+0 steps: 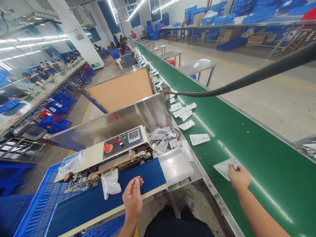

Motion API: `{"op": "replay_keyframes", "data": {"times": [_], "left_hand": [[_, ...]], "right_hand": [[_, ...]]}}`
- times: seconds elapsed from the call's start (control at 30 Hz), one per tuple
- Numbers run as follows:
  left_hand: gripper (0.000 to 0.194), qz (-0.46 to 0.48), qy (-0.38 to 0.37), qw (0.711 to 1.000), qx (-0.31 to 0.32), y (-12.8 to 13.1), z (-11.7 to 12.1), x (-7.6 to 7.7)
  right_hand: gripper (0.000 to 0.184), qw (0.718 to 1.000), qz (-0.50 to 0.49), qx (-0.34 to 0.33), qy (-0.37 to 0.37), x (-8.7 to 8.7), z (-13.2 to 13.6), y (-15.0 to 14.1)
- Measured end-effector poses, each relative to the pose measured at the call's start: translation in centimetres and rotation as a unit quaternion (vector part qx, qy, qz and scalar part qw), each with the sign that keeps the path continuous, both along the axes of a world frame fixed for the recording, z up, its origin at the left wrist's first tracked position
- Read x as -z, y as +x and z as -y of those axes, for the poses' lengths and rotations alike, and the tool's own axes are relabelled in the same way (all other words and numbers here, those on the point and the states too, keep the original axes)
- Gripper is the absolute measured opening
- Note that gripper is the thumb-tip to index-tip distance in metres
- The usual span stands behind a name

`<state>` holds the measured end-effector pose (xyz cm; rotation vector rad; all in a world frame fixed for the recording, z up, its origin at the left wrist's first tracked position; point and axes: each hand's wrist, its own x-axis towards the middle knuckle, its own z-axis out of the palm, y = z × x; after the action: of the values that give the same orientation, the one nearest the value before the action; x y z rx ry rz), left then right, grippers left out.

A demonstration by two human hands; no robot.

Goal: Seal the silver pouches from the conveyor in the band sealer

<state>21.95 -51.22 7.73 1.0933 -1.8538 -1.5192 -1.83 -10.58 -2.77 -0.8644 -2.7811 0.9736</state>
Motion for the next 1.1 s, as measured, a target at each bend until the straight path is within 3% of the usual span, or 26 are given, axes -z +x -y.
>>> {"op": "replay_keyframes", "data": {"times": [0.1, 0.2, 0.3, 0.4, 0.5, 0.57, 0.7, 0.8, 0.9, 1.0, 1.1], "left_hand": [[0.047, -0.006, -0.047, 0.986, 0.157, -2.9, -3.1, -0.6], [0.044, -0.021, -0.089, 0.956, 0.278, -5.8, -6.0, -1.7], [0.049, -0.045, -0.091, 0.943, 0.318, -7.7, -7.5, -2.9], [0.049, -0.044, -0.062, 0.946, 0.316, -8.0, -7.3, -3.5], [0.057, -0.027, -0.021, 0.967, 0.254, -7.3, -6.5, -3.1], [0.056, -0.031, 0.005, 0.977, 0.211, -6.9, -6.1, -2.5], [0.057, -0.017, 0.004, 0.981, 0.192, -6.8, -5.3, -1.4], [0.059, -0.004, 0.018, 0.985, 0.174, -7.3, -4.2, -0.5], [0.055, -0.007, 0.078, 0.984, 0.157, -8.2, -3.2, 0.7], [0.052, -0.025, 0.184, 0.980, 0.078, -9.4, -2.6, 2.0], [0.054, -0.047, 0.259, 0.965, 0.014, -10.5, -1.9, 2.9]], "right_hand": [[0.062, 0.986, -0.060, -0.037, -0.149, -3.8, 5.2, 2.0], [0.060, 0.945, -0.115, -0.183, -0.244, -8.3, 11.6, 5.2], [0.048, 0.886, -0.092, -0.315, -0.328, -11.7, 16.8, 7.9], [0.057, 0.840, -0.054, -0.337, -0.422, -13.3, 19.2, 9.0], [0.072, 0.795, -0.003, -0.328, -0.510, -13.2, 19.9, 9.1], [0.067, 0.784, 0.029, -0.319, -0.532, -12.6, 20.4, 9.2], [0.061, 0.801, 0.064, -0.238, -0.545, -11.1, 21.8, 9.4], [0.063, 0.788, 0.097, -0.208, -0.571, -10.5, 22.3, 8.9], [0.062, 0.808, 0.090, -0.197, -0.548, -10.3, 22.6, 7.4], [0.054, 0.843, 0.053, -0.169, -0.508, -10.1, 23.5, 5.3], [0.043, 0.851, 0.041, -0.172, -0.494, -9.8, 25.2, 3.7]]}}
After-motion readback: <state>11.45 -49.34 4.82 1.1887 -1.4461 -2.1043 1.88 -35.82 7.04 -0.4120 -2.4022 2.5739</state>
